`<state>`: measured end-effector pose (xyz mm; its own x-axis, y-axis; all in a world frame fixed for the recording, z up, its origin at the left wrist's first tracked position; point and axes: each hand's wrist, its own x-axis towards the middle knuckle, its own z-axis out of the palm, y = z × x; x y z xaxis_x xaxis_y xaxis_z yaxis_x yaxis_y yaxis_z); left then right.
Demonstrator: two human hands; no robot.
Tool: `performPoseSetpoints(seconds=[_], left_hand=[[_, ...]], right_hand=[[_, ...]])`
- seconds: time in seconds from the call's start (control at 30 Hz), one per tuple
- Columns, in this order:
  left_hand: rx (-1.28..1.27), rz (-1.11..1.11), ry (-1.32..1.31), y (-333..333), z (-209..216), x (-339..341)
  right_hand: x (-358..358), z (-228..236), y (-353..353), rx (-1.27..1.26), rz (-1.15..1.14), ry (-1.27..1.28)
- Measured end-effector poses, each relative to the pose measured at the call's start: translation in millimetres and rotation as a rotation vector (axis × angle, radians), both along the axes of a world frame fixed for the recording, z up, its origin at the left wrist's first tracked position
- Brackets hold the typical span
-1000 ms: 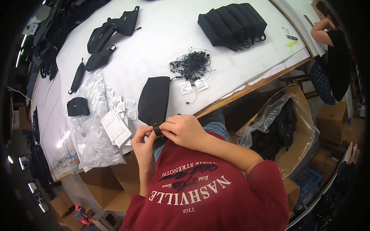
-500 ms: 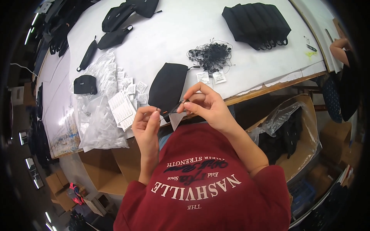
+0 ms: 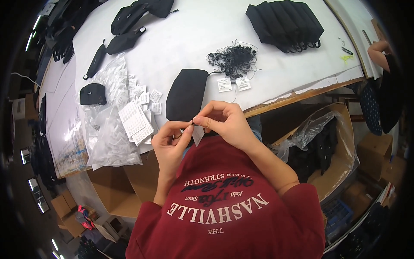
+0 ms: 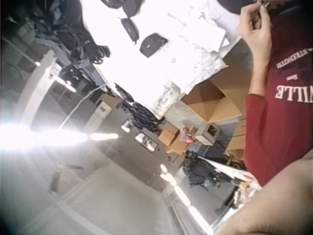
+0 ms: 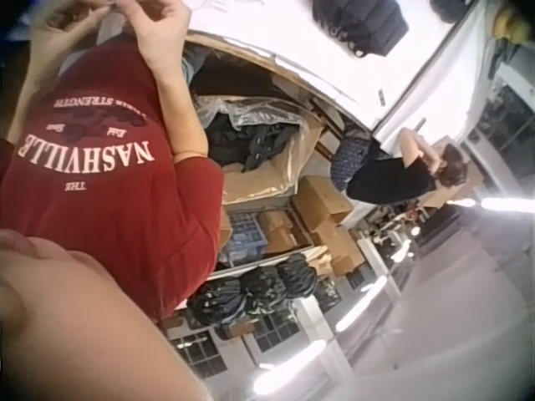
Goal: The recorder is shown assembling and packaging items, possibly for shipping, including small bags and components into larger bags or containers.
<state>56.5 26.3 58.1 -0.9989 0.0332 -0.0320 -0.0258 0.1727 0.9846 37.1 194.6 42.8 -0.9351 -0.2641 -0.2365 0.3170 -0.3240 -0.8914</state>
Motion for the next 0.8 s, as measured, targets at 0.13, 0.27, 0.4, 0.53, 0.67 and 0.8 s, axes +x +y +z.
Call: performPoseSetpoints(seconds=[0.13,0.27,0.4,0.53,0.67,0.8], left_hand=[[-0.121,-0.027,0.024,-3,1,0],[-0.282,-0.151,0.136,-7,-1,-3],[-0.341,-0.253,0.18,-7,-6,-13],[-0.187,-0.502,0.098,-14,-24,-77],[-0.69,-0.824,0.336,-8,-47,-112],[-1.084,-1.01,0.552,-4,-50,-126]], right_hand=[[-1,-5,2,0.071,-0.009,0.038],[-2,0,8,0.302,0.095,0.114],[-5,-5,13,0.334,0.132,0.162],[-15,-16,22,0.07,-0.003,0.078],[-11,-12,35,0.067,-0.05,0.079],[-7,-9,47,0.035,-0.129,0.046]])
